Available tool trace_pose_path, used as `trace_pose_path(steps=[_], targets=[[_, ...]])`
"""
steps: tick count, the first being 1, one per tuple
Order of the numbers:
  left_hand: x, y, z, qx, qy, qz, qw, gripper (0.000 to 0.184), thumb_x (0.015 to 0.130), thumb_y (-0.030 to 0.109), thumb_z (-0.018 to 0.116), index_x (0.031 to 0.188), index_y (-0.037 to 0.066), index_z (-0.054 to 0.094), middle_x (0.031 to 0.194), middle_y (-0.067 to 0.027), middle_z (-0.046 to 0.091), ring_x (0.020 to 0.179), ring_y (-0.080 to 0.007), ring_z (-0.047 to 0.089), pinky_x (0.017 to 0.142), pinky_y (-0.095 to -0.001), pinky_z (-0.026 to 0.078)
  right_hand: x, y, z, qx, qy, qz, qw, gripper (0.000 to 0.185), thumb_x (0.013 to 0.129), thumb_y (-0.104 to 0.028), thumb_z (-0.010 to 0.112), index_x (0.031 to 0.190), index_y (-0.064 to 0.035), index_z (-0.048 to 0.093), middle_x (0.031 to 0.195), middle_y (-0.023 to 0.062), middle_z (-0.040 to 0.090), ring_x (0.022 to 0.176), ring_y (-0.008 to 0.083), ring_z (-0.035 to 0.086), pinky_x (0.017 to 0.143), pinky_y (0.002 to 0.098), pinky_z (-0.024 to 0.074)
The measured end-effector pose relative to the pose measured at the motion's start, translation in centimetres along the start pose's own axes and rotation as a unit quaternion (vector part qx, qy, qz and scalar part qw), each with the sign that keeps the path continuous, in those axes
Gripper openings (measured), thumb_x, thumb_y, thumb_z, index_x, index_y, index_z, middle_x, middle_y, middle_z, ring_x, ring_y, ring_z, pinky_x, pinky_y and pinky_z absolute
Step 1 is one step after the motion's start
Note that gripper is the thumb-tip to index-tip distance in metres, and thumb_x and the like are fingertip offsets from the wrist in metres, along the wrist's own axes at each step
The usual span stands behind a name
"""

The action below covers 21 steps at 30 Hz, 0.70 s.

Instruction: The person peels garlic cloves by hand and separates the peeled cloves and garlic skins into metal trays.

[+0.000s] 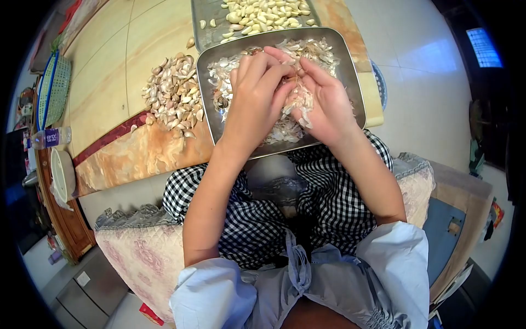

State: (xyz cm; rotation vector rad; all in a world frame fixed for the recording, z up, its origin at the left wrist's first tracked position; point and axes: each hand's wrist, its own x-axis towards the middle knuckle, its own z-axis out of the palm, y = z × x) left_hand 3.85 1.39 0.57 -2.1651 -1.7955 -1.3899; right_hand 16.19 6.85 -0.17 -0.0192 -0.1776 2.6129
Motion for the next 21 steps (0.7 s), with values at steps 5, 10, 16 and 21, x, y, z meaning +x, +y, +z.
trace_pose_path(steps=[5, 10, 16, 21], targets=[[0.2, 0.6, -0.7, -0.176, 0.002, -0.129, 0.976, 0.016, 0.072, 0.003, 0.063, 0.088, 0.004, 0.059, 0.083, -0.0043, 0.054, 0.075, -0.0146, 0.049, 0.068, -0.0254, 0.04, 0.3, 0.3, 1.0, -0.005, 0.13, -0.012, 0.991, 0.041, 0.094, -0.021, 0.024, 0.122, 0.004, 0.04, 0.111, 0.0127, 0.052, 0.1, 0.0209, 0.051, 0.089, 0.032, 0.0415], [0.6, 0.3, -1.0, -0.184, 0.015, -0.126, 0.975, 0.021, 0.069, 0.001, 0.061, 0.089, 0.004, 0.059, 0.08, -0.0063, 0.057, 0.074, -0.0193, 0.051, 0.066, -0.0293, 0.041, 0.3, 0.1, 0.4, 0.055, 0.059, -0.016, 0.997, 0.04, 0.093, -0.02, 0.024, 0.121, 0.0044, 0.04, 0.109, 0.0132, 0.053, 0.1, 0.0225, 0.051, 0.091, 0.0342, 0.0403], [0.4, -0.3, -0.5, -0.084, 0.017, -0.039, 0.995, 0.017, 0.069, 0.004, 0.062, 0.086, 0.005, 0.061, 0.076, -0.0038, 0.059, 0.075, -0.0203, 0.053, 0.072, -0.0308, 0.039, 0.3, 0.0, -0.5, 0.058, -0.014, 0.033, 0.998, 0.04, 0.093, -0.021, 0.024, 0.12, 0.0042, 0.042, 0.102, 0.0102, 0.054, 0.088, 0.0174, 0.053, 0.082, 0.0301, 0.044], [0.5, 0.0, -0.8, -0.047, 0.03, -0.034, 0.998, 0.013, 0.068, 0.006, 0.065, 0.081, 0.007, 0.062, 0.071, -0.0005, 0.059, 0.075, -0.0187, 0.054, 0.071, -0.0296, 0.036, 0.2, 0.3, 0.1, 0.029, 0.062, 0.025, 0.997, 0.04, 0.093, -0.022, 0.026, 0.12, 0.0022, 0.043, 0.092, 0.0058, 0.053, 0.077, 0.0133, 0.053, 0.063, 0.0258, 0.0462]])
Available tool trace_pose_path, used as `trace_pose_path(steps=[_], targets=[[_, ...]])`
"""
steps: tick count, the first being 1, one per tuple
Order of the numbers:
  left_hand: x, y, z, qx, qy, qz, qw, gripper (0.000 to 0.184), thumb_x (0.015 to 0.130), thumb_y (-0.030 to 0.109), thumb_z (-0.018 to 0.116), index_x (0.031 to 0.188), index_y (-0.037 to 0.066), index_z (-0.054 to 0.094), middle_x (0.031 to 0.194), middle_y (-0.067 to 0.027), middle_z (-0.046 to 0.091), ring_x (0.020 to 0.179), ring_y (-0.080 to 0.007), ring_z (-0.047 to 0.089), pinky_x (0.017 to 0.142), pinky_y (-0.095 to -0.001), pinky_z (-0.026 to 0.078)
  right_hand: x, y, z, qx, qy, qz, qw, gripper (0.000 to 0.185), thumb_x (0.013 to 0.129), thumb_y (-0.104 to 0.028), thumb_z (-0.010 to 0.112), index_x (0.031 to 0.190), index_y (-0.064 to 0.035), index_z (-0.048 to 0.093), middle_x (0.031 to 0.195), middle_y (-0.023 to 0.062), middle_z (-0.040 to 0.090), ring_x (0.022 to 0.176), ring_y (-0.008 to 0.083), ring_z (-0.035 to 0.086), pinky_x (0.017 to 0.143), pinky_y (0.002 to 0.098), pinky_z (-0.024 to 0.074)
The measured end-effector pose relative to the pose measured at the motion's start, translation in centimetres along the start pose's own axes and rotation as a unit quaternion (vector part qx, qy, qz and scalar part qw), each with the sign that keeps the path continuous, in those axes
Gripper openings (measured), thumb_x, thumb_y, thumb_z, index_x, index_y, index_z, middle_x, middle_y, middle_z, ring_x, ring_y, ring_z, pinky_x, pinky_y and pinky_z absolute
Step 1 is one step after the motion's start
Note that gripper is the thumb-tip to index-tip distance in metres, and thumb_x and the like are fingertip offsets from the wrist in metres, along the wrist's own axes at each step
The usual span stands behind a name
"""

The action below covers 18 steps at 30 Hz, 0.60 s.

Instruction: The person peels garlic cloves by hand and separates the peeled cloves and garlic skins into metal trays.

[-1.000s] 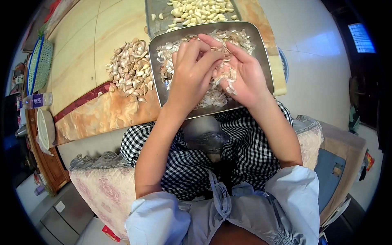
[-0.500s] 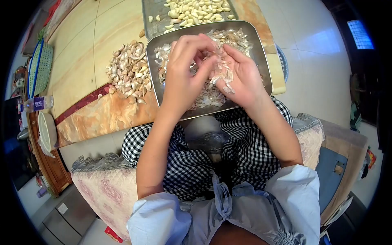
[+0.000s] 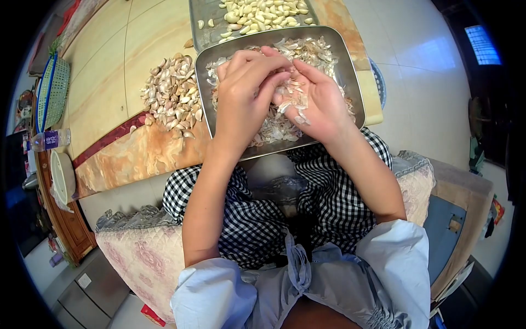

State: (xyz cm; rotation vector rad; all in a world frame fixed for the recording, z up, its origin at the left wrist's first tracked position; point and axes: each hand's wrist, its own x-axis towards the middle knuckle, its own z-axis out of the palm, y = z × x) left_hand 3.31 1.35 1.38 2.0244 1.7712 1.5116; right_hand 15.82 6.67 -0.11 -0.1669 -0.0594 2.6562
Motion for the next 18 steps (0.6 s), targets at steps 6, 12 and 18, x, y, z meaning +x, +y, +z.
trace_pose_path(steps=[6, 12, 18], targets=[[0.0, 0.5, -0.3, -0.012, -0.019, -0.025, 0.999, 0.016, 0.068, 0.006, 0.068, 0.082, 0.005, 0.061, 0.074, -0.0032, 0.057, 0.061, -0.0125, 0.053, 0.067, -0.0244, 0.039, 0.0, 0.0, 0.0, 0.026, -0.004, 0.014, 1.0, 0.039, 0.093, -0.021, 0.025, 0.12, 0.0024, 0.043, 0.097, 0.0077, 0.054, 0.083, 0.0149, 0.054, 0.073, 0.0288, 0.0464], [0.3, 0.4, -0.6, -0.214, 0.054, -0.106, 0.97, 0.012, 0.067, 0.004, 0.066, 0.077, 0.003, 0.06, 0.075, -0.0025, 0.056, 0.067, -0.0126, 0.052, 0.065, -0.0248, 0.038, 0.4, 0.3, -1.0, 0.08, -0.119, 0.012, 0.99, 0.039, 0.093, -0.018, 0.024, 0.121, 0.0048, 0.039, 0.114, 0.0163, 0.05, 0.104, 0.0227, 0.051, 0.092, 0.0341, 0.0408], [0.3, -2.8, -4.2, 0.061, 0.079, -0.155, 0.983, 0.008, 0.073, 0.004, 0.063, 0.078, 0.0, 0.058, 0.074, -0.0058, 0.056, 0.062, -0.0134, 0.049, 0.059, -0.0243, 0.04, -0.1, -0.1, 1.0, 0.07, 0.028, -0.054, 0.996, 0.039, 0.093, -0.014, 0.023, 0.126, 0.0055, 0.031, 0.127, 0.0211, 0.036, 0.118, 0.0283, 0.037, 0.104, 0.0371, 0.0292]])
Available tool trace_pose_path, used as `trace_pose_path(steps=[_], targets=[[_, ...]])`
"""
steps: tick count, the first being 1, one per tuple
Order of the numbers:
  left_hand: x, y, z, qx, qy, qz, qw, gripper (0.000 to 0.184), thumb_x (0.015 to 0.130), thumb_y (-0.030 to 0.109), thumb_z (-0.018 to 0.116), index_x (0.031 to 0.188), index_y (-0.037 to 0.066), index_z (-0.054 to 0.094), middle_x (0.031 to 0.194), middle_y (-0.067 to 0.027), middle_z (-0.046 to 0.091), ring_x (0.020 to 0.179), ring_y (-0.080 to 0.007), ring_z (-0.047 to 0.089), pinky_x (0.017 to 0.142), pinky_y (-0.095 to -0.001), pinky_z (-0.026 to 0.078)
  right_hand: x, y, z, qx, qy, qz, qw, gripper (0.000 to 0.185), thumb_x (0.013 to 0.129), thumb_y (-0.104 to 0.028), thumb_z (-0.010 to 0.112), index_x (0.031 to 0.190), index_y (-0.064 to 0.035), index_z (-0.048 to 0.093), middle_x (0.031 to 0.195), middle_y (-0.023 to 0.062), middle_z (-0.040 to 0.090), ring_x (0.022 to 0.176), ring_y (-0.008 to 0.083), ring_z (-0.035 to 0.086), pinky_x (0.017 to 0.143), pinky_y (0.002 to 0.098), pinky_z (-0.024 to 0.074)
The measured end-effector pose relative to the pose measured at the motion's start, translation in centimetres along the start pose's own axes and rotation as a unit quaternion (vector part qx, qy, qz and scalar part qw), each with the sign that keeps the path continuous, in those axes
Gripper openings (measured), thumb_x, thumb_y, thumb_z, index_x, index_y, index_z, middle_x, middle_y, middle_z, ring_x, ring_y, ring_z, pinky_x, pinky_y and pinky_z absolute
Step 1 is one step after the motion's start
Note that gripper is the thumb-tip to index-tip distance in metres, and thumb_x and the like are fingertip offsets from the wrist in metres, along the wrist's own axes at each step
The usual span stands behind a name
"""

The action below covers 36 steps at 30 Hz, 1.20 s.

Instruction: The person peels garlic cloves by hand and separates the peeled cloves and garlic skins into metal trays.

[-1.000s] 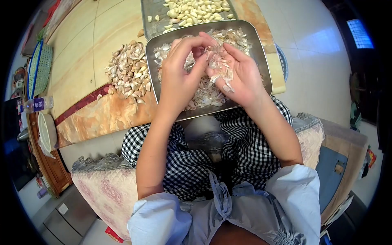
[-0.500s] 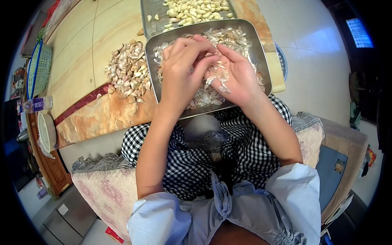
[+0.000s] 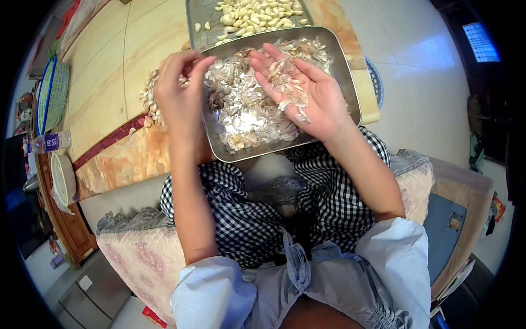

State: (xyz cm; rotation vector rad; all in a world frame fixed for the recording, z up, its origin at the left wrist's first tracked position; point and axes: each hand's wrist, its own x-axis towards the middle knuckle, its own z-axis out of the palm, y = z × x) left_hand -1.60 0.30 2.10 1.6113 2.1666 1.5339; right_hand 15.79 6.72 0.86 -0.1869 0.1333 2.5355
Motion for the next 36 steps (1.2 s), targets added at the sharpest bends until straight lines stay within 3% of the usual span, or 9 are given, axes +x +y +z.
trace_pose_path(steps=[7, 9, 14, 18, 20, 24, 25, 29, 36], targets=[[-0.8, -4.8, -2.5, 0.153, -0.021, 0.009, 0.988, 0.007, 0.077, 0.001, 0.057, 0.083, -0.001, 0.055, 0.076, -0.0111, 0.057, 0.07, -0.0251, 0.054, 0.063, -0.0338, 0.042, -1.1, -1.9, 0.3, 0.028, -0.025, -0.021, 0.999, 0.038, 0.093, -0.016, 0.026, 0.121, 0.0072, 0.037, 0.12, 0.0222, 0.043, 0.115, 0.0305, 0.041, 0.1, 0.0377, 0.0339], [-0.7, -4.5, -2.2, 0.166, -0.029, 0.017, 0.986, 0.007, 0.077, 0.002, 0.057, 0.083, 0.0, 0.055, 0.076, -0.0111, 0.057, 0.071, -0.0255, 0.054, 0.065, -0.0344, 0.042, -1.3, -2.4, -0.2, 0.033, -0.095, -0.011, 0.995, 0.038, 0.094, -0.016, 0.028, 0.126, 0.0041, 0.031, 0.127, 0.0203, 0.036, 0.118, 0.0283, 0.037, 0.103, 0.0374, 0.0303], [-0.7, -5.2, -2.0, 0.264, -0.067, 0.035, 0.961, 0.007, 0.077, 0.005, 0.056, 0.083, 0.003, 0.056, 0.078, -0.0107, 0.054, 0.076, -0.0266, 0.052, 0.07, -0.0359, 0.039, -1.6, -2.0, 1.0, -0.004, -0.046, -0.031, 0.998, 0.04, 0.094, -0.022, 0.027, 0.121, 0.0068, 0.036, 0.121, 0.0221, 0.042, 0.116, 0.0313, 0.04, 0.101, 0.0383, 0.0331], [-0.8, -5.4, -1.6, 0.306, -0.062, 0.068, 0.948, 0.012, 0.076, 0.002, 0.057, 0.088, 0.003, 0.058, 0.075, -0.0109, 0.053, 0.07, -0.0257, 0.053, 0.063, -0.0345, 0.042, -1.5, -1.7, 1.2, -0.02, -0.036, -0.027, 0.999, 0.041, 0.094, -0.02, 0.024, 0.124, 0.0068, 0.033, 0.126, 0.0229, 0.038, 0.119, 0.0323, 0.037, 0.102, 0.0389, 0.031], [-0.5, -3.4, -0.8, 0.225, 0.021, 0.073, 0.971, 0.018, 0.077, 0.005, 0.059, 0.095, 0.006, 0.059, 0.077, -0.0094, 0.052, 0.069, -0.0225, 0.052, 0.062, -0.0321, 0.042, -1.4, -1.6, 1.0, -0.028, -0.048, -0.016, 0.998, 0.041, 0.094, -0.02, 0.023, 0.128, 0.0039, 0.028, 0.131, 0.0219, 0.03, 0.123, 0.031, 0.031, 0.104, 0.0391, 0.0271], [-1.4, 1.7, 0.9, -0.024, -0.053, 0.059, 0.997, 0.028, 0.072, 0.008, 0.065, 0.099, 0.005, 0.058, 0.076, -0.0078, 0.05, 0.067, -0.0194, 0.05, 0.061, -0.0296, 0.042, -1.1, -0.6, 1.1, -0.032, -0.045, 0.01, 0.998, 0.044, 0.094, -0.02, 0.021, 0.133, 0.0006, 0.021, 0.138, 0.0201, 0.021, 0.128, 0.0295, 0.022, 0.106, 0.0395, 0.0216], [-1.4, 2.2, 1.3, -0.034, -0.075, 0.072, 0.994, 0.029, 0.071, 0.008, 0.066, 0.099, 0.004, 0.058, 0.076, -0.0077, 0.05, 0.067, -0.0185, 0.051, 0.061, -0.0288, 0.042, -1.0, -0.1, 1.7, -0.068, 0.003, -0.001, 0.998, 0.043, 0.094, -0.019, 0.02, 0.128, 0.0054, 0.029, 0.128, 0.021, 0.036, 0.119, 0.0279, 0.037, 0.102, 0.0381, 0.0299], [-1.8, 2.9, 1.8, -0.074, -0.1, 0.095, 0.988, 0.029, 0.067, 0.005, 0.068, 0.094, 0.002, 0.059, 0.076, -0.0071, 0.051, 0.071, -0.0173, 0.053, 0.065, -0.0285, 0.044, -0.7, 0.5, 1.1, -0.102, 0.032, 0.008, 0.994, 0.042, 0.094, -0.02, 0.022, 0.128, 0.0044, 0.03, 0.124, 0.0179, 0.041, 0.113, 0.0239, 0.043, 0.097, 0.0354, 0.0344], [-1.9, 1.6, 1.3, -0.082, -0.144, 0.097, 0.981, 0.018, 0.068, 0.005, 0.066, 0.085, 0.002, 0.061, 0.082, -0.0046, 0.053, 0.071, -0.0124, 0.049, 0.062, -0.0235, 0.039, -0.2, 0.6, -0.4, -0.044, -0.058, 0.059, 0.996, 0.042, 0.095, -0.022, 0.023, 0.128, 0.0031, 0.031, 0.123, 0.0151, 0.043, 0.108, 0.0201, 0.046, 0.092, 0.032, 0.0376]])
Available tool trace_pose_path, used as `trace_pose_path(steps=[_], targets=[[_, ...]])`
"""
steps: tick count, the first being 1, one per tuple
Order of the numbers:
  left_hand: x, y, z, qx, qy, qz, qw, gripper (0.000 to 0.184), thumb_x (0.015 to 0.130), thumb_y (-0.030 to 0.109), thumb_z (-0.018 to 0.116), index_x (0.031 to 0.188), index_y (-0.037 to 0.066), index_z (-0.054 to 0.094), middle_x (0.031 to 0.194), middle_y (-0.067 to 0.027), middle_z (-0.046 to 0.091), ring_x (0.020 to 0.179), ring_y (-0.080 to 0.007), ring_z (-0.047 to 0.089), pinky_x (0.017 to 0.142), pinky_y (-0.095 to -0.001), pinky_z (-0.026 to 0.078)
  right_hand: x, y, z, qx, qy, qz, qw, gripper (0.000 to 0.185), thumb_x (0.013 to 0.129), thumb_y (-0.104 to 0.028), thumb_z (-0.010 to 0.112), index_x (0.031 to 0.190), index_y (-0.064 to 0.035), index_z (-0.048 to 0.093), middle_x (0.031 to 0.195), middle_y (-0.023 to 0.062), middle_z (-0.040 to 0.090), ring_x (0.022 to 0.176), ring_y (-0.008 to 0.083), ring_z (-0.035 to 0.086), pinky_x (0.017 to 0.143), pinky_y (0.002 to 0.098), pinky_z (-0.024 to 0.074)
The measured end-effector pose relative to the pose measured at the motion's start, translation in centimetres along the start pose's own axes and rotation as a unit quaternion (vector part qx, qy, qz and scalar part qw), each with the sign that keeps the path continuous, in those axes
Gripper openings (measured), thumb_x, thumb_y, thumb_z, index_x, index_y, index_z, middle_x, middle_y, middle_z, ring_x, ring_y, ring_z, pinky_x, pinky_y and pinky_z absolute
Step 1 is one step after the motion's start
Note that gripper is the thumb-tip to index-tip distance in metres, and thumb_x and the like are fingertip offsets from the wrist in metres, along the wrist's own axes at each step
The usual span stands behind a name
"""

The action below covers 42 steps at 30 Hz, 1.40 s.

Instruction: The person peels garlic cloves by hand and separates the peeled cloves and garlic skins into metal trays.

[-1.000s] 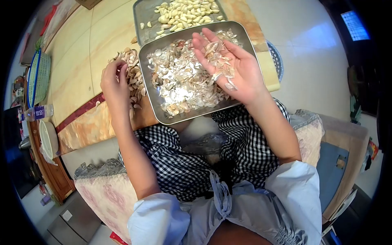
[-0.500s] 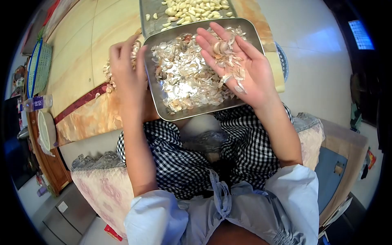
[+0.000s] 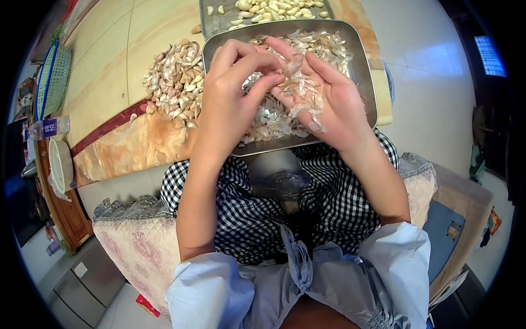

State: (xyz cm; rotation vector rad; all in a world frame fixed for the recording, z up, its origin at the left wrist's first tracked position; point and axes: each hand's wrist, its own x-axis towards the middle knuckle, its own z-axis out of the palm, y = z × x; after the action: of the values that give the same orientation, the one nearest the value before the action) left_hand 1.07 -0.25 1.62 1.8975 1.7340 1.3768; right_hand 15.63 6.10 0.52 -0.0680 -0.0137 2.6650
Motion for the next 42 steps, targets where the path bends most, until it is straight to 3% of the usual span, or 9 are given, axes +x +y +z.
trace_pose_path(steps=[7, 12, 19, 25, 32, 34, 38, 40, 42], targets=[[0.3, 0.7, -0.5, -0.078, 0.047, -0.033, 0.995, 0.011, 0.071, 0.0, 0.062, 0.082, 0.001, 0.058, 0.085, -0.0049, 0.055, 0.08, -0.0152, 0.054, 0.067, -0.0287, 0.043, 0.3, 0.7, 1.5, -0.079, 0.089, -0.046, 0.992, 0.042, 0.095, -0.022, 0.023, 0.127, 0.0036, 0.032, 0.126, 0.0156, 0.041, 0.113, 0.0219, 0.043, 0.097, 0.0335, 0.0351], [0.5, 2.1, -0.1, -0.362, 0.065, -0.122, 0.922, 0.008, 0.082, 0.002, 0.051, 0.09, -0.001, 0.052, 0.087, -0.0045, 0.057, 0.077, -0.0132, 0.055, 0.062, -0.0233, 0.044, 0.1, 0.6, 0.5, -0.025, 0.026, -0.017, 0.999, 0.042, 0.094, -0.022, 0.023, 0.125, 0.0047, 0.034, 0.124, 0.0156, 0.042, 0.115, 0.0225, 0.042, 0.098, 0.0342, 0.0343], [0.4, 0.9, 0.0, -0.007, 0.015, 0.024, 1.0, 0.006, 0.082, 0.002, 0.052, 0.087, -0.001, 0.055, 0.075, -0.0071, 0.056, 0.066, -0.0138, 0.054, 0.06, -0.0231, 0.042, 0.2, 0.8, 0.5, -0.038, 0.035, -0.023, 0.998, 0.042, 0.094, -0.021, 0.022, 0.124, 0.005, 0.035, 0.121, 0.0148, 0.045, 0.11, 0.0211, 0.045, 0.095, 0.0323, 0.0368], [0.1, 0.4, 0.4, -0.003, -0.021, 0.049, 0.999, 0.018, 0.075, 0.003, 0.06, 0.092, 0.0, 0.055, 0.075, -0.0123, 0.057, 0.067, -0.0272, 0.057, 0.058, -0.0332, 0.045, 0.2, 0.7, 0.7, -0.053, 0.021, -0.016, 0.998, 0.042, 0.095, -0.022, 0.023, 0.125, 0.0043, 0.036, 0.122, 0.014, 0.046, 0.105, 0.0174, 0.048, 0.091, 0.0304, 0.0388], [-0.3, 1.0, 0.8, -0.002, -0.036, 0.003, 0.999, 0.016, 0.078, 0.004, 0.058, 0.094, 0.003, 0.057, 0.073, -0.0081, 0.058, 0.061, -0.0163, 0.056, 0.055, -0.0255, 0.043, 0.3, 0.9, 0.2, -0.119, 0.118, -0.04, 0.985, 0.042, 0.094, -0.024, 0.024, 0.125, 0.0036, 0.036, 0.12, 0.0135, 0.047, 0.106, 0.017, 0.048, 0.091, 0.0298, 0.0395], [-0.1, 1.4, 0.4, -0.048, -0.057, -0.077, 0.994, 0.018, 0.083, 0.005, 0.053, 0.101, 0.003, 0.051, 0.072, -0.0057, 0.056, 0.061, -0.013, 0.053, 0.055, -0.0237, 0.042, 0.2, 0.2, -1.5, 0.047, -0.098, 0.055, 0.993, 0.042, 0.094, -0.023, 0.024, 0.123, 0.0039, 0.037, 0.121, 0.014, 0.047, 0.105, 0.0177, 0.048, 0.092, 0.0299, 0.0393], [0.3, 1.7, 0.3, -0.323, 0.009, -0.188, 0.927, 0.016, 0.088, 0.009, 0.047, 0.102, 0.002, 0.046, 0.063, -0.0006, 0.047, 0.054, -0.0084, 0.042, 0.052, -0.0207, 0.035, 0.1, 0.8, 0.5, -0.036, 0.018, -0.008, 0.999, 0.041, 0.094, -0.023, 0.026, 0.123, 0.0032, 0.038, 0.121, 0.0134, 0.047, 0.104, 0.0172, 0.049, 0.091, 0.0294, 0.0399], [0.7, 0.6, -0.8, -0.58, -0.042, -0.231, 0.78, 0.015, 0.09, 0.014, 0.042, 0.099, 0.001, 0.043, 0.059, 0.0039, 0.034, 0.051, -0.0062, 0.029, 0.049, -0.0195, 0.027, 0.2, 0.9, 1.5, -0.07, 0.1, -0.038, 0.992, 0.041, 0.094, -0.022, 0.026, 0.123, 0.0037, 0.038, 0.119, 0.0122, 0.048, 0.102, 0.0174, 0.05, 0.091, 0.0289, 0.0401], [0.9, 1.3, -0.6, -0.567, -0.013, -0.246, 0.786, 0.016, 0.091, 0.016, 0.04, 0.096, 0.002, 0.044, 0.057, 0.005, 0.024, 0.05, -0.005, 0.02, 0.046, -0.0199, 0.02, 0.1, 0.8, 1.4, -0.09, 0.103, -0.035, 0.99, 0.041, 0.094, -0.022, 0.026, 0.124, 0.0042, 0.038, 0.12, 0.012, 0.047, 0.102, 0.0177, 0.05, 0.091, 0.0287, 0.0397]])
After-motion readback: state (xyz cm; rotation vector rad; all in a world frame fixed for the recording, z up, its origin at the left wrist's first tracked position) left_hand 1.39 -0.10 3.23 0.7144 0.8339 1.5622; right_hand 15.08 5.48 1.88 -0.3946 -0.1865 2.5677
